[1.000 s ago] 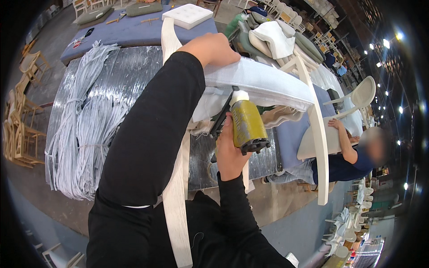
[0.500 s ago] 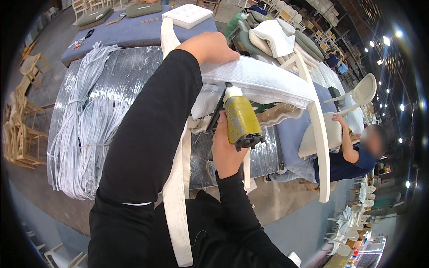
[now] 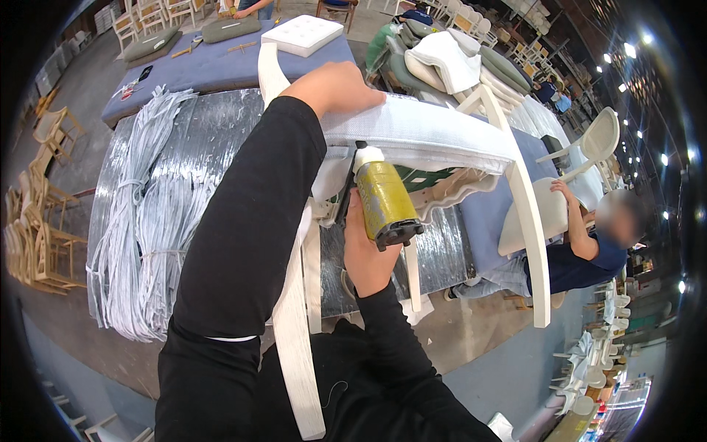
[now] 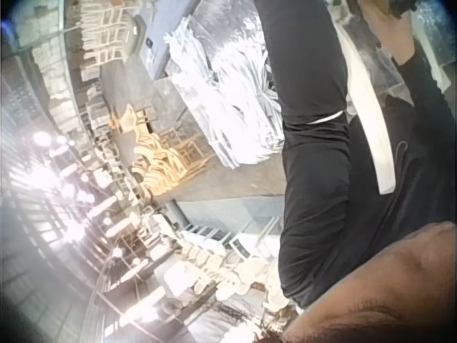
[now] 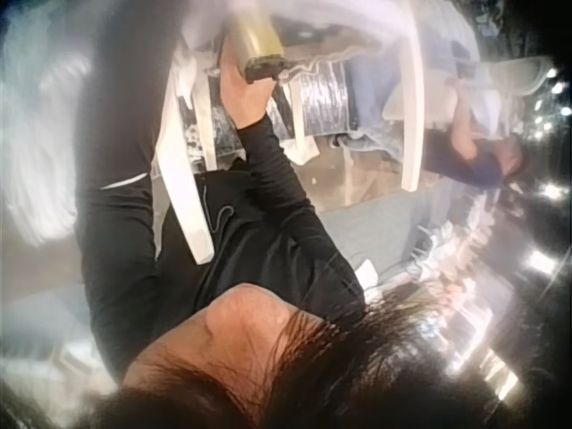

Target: The person staples white fabric onto a chair frame using a pneumatic staple gun, trims excess material with scissors, and smooths the fabric. Other workers are visible in the background performing similar tasks.

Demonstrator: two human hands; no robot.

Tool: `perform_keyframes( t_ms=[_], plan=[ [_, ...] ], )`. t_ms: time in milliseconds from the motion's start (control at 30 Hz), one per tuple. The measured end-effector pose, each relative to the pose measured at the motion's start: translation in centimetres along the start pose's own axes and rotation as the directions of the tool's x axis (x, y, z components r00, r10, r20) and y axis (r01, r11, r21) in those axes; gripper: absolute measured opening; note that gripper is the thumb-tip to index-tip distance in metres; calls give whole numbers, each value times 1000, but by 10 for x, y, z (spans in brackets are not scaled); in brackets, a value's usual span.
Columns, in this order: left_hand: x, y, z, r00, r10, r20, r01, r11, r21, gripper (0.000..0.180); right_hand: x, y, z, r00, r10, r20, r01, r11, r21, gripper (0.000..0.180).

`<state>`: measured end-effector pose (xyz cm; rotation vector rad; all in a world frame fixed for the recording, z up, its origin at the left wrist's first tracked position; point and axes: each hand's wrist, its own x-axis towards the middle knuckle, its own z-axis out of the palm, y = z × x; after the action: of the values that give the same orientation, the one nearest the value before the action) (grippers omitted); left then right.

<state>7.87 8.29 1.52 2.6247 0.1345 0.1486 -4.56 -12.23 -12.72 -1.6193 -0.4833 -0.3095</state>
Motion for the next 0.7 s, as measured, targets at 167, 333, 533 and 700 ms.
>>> perform_keyframes(
  t_ms=[167,333,533,700],
  plan=[
    [-1,-2,-5,999,-32,26,33,999,-34,79,-1,-4,3,999,2,39,-4,999,42,28],
    [0,-3,-3,999,-28,32,30,998,-46,78,-5,-10,8,1000,-25,1,25,999,-48,30],
    [0,-5,4,1000,-3,23,3,1000,1,76,-8,6,8,996,-93,6,93,988,-125,30],
    [-3,-7,1,998,59,39,-60,998,10,70,-3,-7,-3,996,49,76,-60,985,160,31]
  ],
)
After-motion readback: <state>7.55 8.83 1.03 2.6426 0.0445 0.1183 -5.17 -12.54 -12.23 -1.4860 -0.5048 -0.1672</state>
